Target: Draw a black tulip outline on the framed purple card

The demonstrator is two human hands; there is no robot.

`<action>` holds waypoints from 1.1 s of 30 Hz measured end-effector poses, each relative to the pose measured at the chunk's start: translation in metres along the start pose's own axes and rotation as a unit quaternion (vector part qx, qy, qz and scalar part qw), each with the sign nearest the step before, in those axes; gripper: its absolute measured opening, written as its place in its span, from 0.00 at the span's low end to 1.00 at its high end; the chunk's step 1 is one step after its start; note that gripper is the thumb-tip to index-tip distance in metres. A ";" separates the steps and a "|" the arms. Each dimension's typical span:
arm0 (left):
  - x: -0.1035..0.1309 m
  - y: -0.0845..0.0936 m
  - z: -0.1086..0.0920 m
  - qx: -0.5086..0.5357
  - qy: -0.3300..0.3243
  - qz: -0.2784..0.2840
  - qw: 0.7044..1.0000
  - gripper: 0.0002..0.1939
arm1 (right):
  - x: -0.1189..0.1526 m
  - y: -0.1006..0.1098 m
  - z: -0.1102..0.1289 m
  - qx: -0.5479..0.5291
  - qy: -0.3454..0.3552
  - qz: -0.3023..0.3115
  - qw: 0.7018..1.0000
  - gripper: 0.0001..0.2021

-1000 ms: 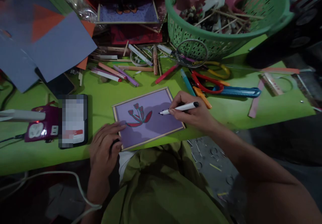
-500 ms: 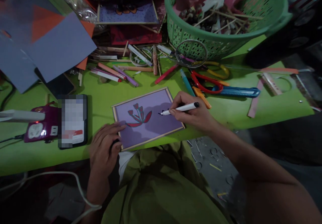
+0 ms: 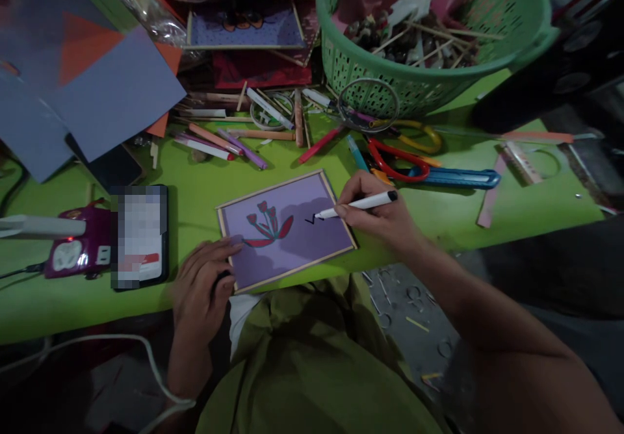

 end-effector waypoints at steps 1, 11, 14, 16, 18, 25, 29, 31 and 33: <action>0.000 0.000 0.000 0.000 -0.001 -0.001 1.000 0.13 | 0.000 0.002 -0.002 -0.014 0.008 -0.015 1.000 0.16; -0.002 0.001 0.001 0.003 -0.012 -0.002 1.000 0.10 | 0.001 0.009 -0.001 -0.018 0.027 -0.088 0.996 0.13; 0.000 0.000 0.002 0.006 -0.006 0.000 1.000 0.10 | 0.003 0.009 -0.003 -0.008 0.017 -0.078 0.997 0.13; 0.001 -0.001 0.003 0.007 0.000 0.003 1.000 0.10 | 0.003 0.007 -0.003 -0.017 0.015 -0.056 0.998 0.13; 0.001 -0.001 0.003 0.008 0.004 0.003 1.000 0.11 | 0.003 0.004 -0.001 -0.024 0.012 -0.029 0.999 0.13; 0.000 -0.001 0.001 0.005 0.003 -0.001 1.000 0.12 | -0.002 -0.007 0.010 -0.002 -0.016 0.023 1.000 0.20; -0.001 -0.001 0.000 0.007 0.007 0.004 1.000 0.13 | -0.003 -0.008 0.011 0.007 -0.024 0.023 0.999 0.20; -0.001 -0.001 0.000 0.008 0.009 0.005 1.000 0.13 | -0.002 -0.009 0.011 0.004 -0.026 0.024 0.999 0.19; 0.000 -0.001 0.001 0.007 0.011 0.005 1.000 0.13 | -0.002 -0.009 0.011 -0.003 -0.020 0.026 0.999 0.18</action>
Point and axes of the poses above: each hand's wrist, its own x-axis away from the middle knuckle, its own y-axis out of the back of the hand, z = x × y, the point moved 4 cm from there along -x, towards the middle knuckle, and after that the axes turned 6 degrees about z, right-handed, at the moved point
